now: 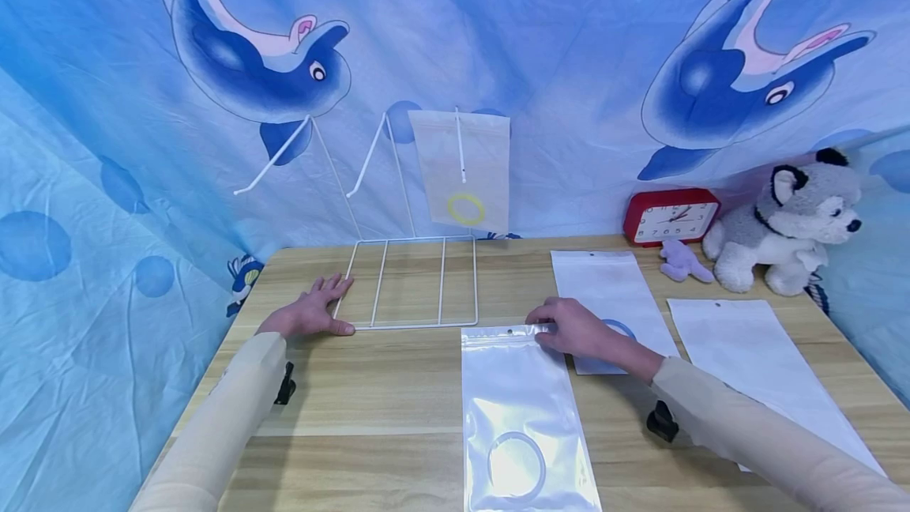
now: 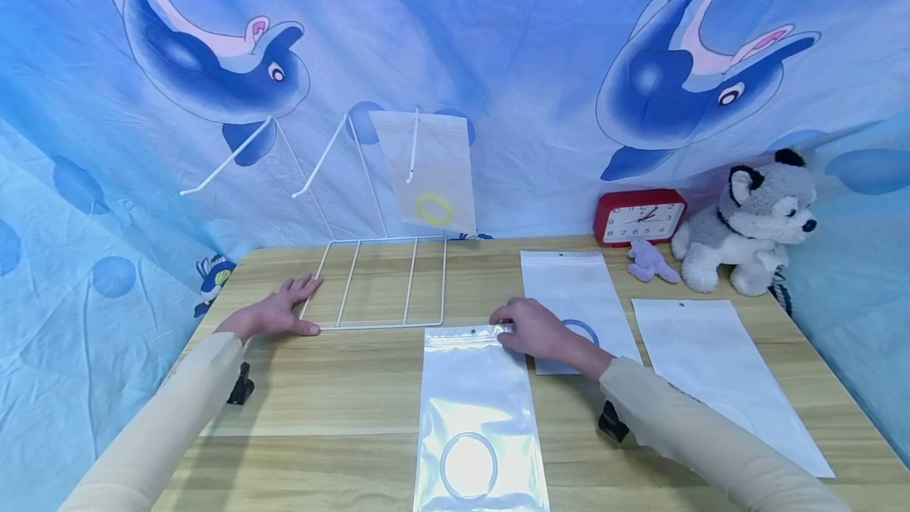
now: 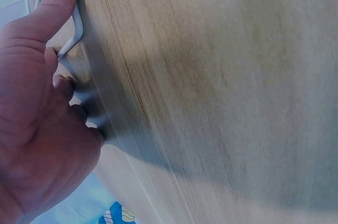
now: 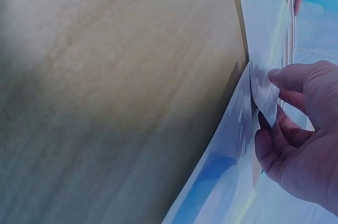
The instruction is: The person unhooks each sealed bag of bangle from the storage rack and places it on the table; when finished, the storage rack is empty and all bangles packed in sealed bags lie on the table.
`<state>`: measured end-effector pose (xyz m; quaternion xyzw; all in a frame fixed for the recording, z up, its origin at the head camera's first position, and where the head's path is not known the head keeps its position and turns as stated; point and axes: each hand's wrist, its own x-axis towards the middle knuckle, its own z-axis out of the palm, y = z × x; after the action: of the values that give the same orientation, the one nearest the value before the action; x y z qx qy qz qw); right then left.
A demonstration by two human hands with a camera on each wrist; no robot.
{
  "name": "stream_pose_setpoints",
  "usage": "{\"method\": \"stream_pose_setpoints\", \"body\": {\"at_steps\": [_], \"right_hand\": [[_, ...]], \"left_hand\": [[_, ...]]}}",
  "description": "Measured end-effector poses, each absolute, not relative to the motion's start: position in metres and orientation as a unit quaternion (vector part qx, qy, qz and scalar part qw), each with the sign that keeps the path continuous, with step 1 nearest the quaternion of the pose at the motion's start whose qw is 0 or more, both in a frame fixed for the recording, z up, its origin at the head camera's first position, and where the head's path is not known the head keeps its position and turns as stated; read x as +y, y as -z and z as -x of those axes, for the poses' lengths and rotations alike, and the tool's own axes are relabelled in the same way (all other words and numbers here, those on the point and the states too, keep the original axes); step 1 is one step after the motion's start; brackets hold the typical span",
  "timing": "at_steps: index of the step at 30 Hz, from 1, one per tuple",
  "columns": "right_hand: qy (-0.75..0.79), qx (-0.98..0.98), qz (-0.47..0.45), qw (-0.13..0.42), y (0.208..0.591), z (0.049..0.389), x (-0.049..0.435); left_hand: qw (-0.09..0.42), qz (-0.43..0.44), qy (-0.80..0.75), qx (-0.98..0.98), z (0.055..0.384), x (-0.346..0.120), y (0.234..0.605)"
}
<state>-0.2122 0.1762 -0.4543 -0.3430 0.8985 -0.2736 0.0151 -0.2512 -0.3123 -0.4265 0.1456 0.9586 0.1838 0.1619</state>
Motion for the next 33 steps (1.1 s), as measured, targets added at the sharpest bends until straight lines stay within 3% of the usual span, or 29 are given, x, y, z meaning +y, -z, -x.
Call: {"method": "stream_pose_setpoints", "body": {"at_steps": [11,18,33], "right_hand": [[0.259,0.899,0.352,0.028,0.447,0.218,0.175],[0.297,0.881,0.368,-0.016,0.437,0.225,0.175],[0.480,0.817,0.283,-0.146,0.324,0.286,0.166]], "left_hand": [[0.164,-0.141,-0.183,0.959,0.250,-0.312,0.427],[0.165,-0.141,-0.187,0.958,0.247,-0.312,0.426],[0.159,-0.146,-0.189,0.958,0.247,-0.313,0.427]]}}
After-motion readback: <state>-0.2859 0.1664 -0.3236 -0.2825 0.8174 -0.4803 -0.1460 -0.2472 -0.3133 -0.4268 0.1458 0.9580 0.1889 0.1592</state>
